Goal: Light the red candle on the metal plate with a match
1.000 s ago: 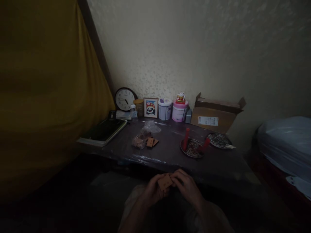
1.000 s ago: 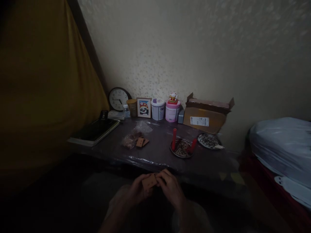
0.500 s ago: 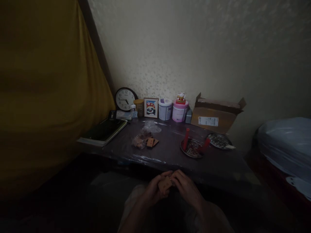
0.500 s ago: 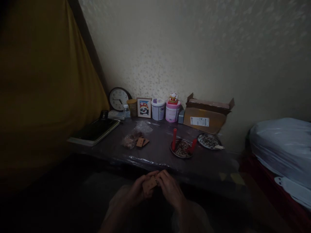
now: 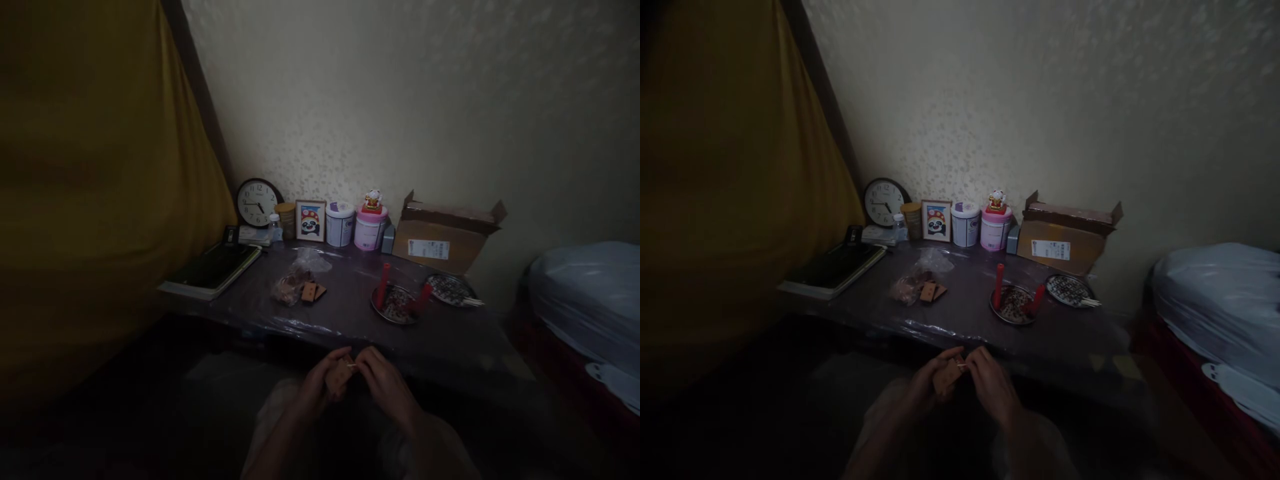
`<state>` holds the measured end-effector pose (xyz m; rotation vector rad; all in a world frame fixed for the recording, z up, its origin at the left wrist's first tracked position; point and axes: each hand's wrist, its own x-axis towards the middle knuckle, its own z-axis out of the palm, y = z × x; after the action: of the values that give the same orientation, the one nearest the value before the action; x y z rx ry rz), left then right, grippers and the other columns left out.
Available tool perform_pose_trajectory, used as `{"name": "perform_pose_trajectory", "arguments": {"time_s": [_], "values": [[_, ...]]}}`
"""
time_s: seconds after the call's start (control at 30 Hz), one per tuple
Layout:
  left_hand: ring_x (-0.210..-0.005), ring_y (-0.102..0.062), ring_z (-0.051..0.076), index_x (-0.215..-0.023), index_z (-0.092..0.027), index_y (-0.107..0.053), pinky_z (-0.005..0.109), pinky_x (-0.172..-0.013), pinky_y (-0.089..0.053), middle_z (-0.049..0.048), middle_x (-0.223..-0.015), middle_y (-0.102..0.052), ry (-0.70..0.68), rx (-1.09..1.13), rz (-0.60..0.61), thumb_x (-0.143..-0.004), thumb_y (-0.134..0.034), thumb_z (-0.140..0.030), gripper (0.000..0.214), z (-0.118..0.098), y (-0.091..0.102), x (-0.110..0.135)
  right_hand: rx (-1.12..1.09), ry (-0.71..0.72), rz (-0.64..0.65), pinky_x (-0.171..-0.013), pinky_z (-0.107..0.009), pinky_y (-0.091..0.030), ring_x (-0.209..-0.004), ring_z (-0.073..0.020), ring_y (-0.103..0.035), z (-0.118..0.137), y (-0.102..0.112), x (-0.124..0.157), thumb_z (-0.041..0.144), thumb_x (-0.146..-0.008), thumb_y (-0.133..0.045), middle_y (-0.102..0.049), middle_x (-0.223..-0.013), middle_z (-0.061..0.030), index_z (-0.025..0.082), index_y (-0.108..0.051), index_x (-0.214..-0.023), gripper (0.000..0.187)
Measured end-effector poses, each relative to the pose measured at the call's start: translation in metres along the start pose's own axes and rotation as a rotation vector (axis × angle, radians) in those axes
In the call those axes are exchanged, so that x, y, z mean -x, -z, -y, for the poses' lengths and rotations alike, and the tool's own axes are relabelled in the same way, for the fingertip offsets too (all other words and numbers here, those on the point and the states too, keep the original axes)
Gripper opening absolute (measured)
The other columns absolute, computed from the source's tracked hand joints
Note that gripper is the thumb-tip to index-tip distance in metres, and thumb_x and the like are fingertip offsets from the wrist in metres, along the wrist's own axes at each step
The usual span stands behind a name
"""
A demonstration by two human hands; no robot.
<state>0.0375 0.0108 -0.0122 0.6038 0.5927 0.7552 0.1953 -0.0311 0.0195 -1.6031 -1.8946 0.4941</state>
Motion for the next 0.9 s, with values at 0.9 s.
{"name": "perform_pose_trajectory", "arguments": {"time_s": [0.9], "values": [[-0.044, -0.047, 0.007, -0.105, -0.017, -0.059, 0.021, -0.042, -0.030, 0.0057, -0.084, -0.067, -0.107, 0.090, -0.089, -0.073, -0.052, -0.029, 0.035, -0.015, -0.011, 0.006, -0.297, -0.093, -0.186, -0.070, -0.029, -0.049, -0.079, -0.0176, -0.058, -0.011, 0.001, -0.003, 0.027, -0.085, -0.046, -0.056, -0.083, -0.0030, 0.021, -0.061, -0.081, 0.016]]}}
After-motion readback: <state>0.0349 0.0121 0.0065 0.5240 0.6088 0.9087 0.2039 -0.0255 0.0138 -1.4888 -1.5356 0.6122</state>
